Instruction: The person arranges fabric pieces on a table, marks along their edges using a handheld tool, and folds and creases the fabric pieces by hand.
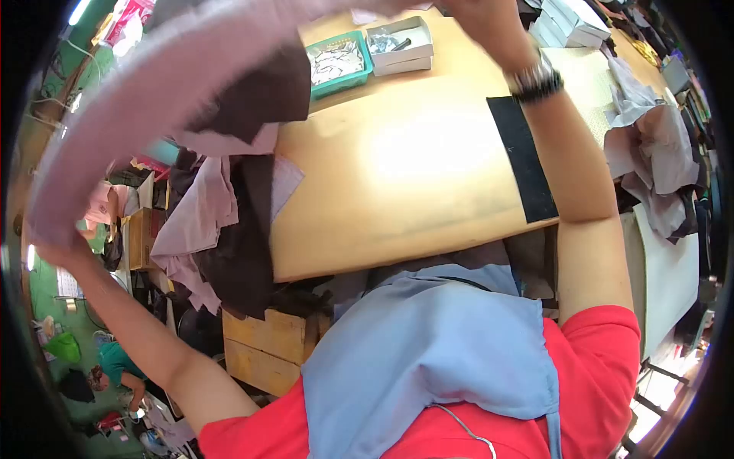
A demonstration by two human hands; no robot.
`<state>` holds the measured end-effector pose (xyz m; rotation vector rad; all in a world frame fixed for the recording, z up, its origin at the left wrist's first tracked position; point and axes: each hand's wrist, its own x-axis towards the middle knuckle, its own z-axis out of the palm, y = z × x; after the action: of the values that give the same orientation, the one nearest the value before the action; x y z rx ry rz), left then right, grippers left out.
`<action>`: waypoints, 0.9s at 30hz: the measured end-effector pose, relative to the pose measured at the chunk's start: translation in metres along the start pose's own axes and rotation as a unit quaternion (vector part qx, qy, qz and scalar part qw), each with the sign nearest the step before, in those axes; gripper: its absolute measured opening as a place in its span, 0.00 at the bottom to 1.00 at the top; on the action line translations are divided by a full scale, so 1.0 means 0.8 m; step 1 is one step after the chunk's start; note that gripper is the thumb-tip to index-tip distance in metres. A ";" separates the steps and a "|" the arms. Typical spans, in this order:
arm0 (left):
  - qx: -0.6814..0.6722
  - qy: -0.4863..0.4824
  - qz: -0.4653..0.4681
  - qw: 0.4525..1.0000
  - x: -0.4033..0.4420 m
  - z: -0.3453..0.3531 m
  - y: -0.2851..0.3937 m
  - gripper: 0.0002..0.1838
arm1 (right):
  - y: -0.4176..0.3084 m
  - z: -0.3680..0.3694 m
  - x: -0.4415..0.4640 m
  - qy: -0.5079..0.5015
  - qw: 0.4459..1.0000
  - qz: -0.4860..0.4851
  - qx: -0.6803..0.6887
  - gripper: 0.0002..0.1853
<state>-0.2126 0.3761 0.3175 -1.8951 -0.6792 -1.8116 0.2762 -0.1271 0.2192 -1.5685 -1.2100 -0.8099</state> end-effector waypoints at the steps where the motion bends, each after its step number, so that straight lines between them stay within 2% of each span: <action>1: 0.030 -0.061 0.025 0.997 -0.048 -0.042 -0.014 0.15 | 0.002 -0.004 -0.035 -0.058 0.992 0.106 -0.025 0.03; 2: 0.011 -0.145 0.019 0.989 -0.099 -0.079 -0.014 0.15 | 0.014 -0.007 -0.077 -0.137 0.988 0.064 0.038 0.10; 3: -0.086 -0.240 -0.047 0.966 -0.147 -0.104 0.025 0.11 | 0.026 0.004 -0.124 -0.136 0.983 0.060 0.105 0.11; 4: -0.175 -0.322 -0.134 0.921 -0.196 -0.129 0.064 0.08 | 0.020 -0.005 -0.153 -0.160 0.985 -0.041 0.047 0.05; 5: -0.232 -0.386 -0.225 0.864 -0.244 -0.154 0.103 0.10 | 0.020 -0.010 -0.191 -0.197 0.977 -0.034 0.070 0.06; 6: -0.225 -0.499 -0.272 0.791 -0.278 -0.173 0.128 0.11 | 0.020 -0.021 -0.231 -0.269 0.960 0.004 0.072 0.06; 7: -0.253 -0.537 -0.240 0.768 -0.307 -0.187 0.158 0.11 | 0.019 -0.031 -0.270 -0.327 0.942 0.031 0.070 0.07; 8: -0.227 -0.521 -0.231 0.789 -0.340 -0.197 0.166 0.12 | 0.004 -0.045 -0.289 -0.396 0.910 0.111 0.059 0.07; 9: -0.218 -0.479 -0.220 0.821 -0.355 -0.201 0.178 0.10 | 0.003 -0.053 -0.303 -0.441 0.882 0.144 0.090 0.10; 11: -0.154 -0.446 -0.103 0.876 -0.348 -0.187 0.212 0.07 | -0.013 -0.068 -0.295 -0.446 0.877 0.149 0.093 0.13; 13: -0.188 -0.415 -0.057 0.888 -0.338 -0.161 0.283 0.03 | -0.012 -0.064 -0.298 -0.395 0.889 0.209 0.101 0.18; 14: -0.231 -0.440 -0.017 0.867 -0.327 -0.149 0.327 0.03 | -0.010 -0.058 -0.297 -0.369 0.893 0.236 0.104 0.20; 16: -0.418 -0.479 0.030 0.771 -0.348 -0.117 0.400 0.07 | -0.009 -0.040 -0.297 -0.326 0.917 0.227 0.025 0.21; 17: -0.478 -0.483 0.083 0.729 -0.356 -0.107 0.439 0.10 | -0.008 -0.029 -0.293 -0.300 0.928 0.219 -0.014 0.22; 18: -0.514 -0.501 0.117 0.686 -0.378 -0.100 0.468 0.14 | -0.007 -0.026 -0.288 -0.334 0.918 0.208 -0.040 0.25; 20: -0.446 -0.548 0.148 0.692 -0.388 -0.094 0.511 0.17 | 0.000 -0.021 -0.289 -0.340 0.895 0.285 -0.035 0.26; 21: -0.429 -0.539 0.125 0.714 -0.393 -0.088 0.523 0.18 | 0.003 -0.019 -0.289 -0.345 0.881 0.323 -0.031 0.27; 22: -0.409 -0.530 0.102 0.736 -0.400 -0.081 0.530 0.19 | 0.001 -0.020 -0.281 -0.366 0.836 0.409 -0.007 0.28; 23: -0.386 -0.522 0.080 0.757 -0.406 -0.075 0.535 0.19 | 0.002 -0.018 -0.277 -0.375 0.825 0.422 0.002 0.26; 26: -0.394 -0.504 0.055 0.767 -0.428 -0.057 0.540 0.18 | 0.018 -0.022 -0.270 -0.428 0.829 0.356 -0.049 0.18; 27: -0.395 -0.512 0.053 0.761 -0.425 -0.056 0.539 0.16 | 0.023 -0.021 -0.272 -0.401 0.842 0.362 -0.005 0.16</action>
<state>0.0089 -0.0093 -0.0080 -3.4369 -0.0061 -0.8404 0.2317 -0.2135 0.0225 -2.2485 -0.9850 0.3920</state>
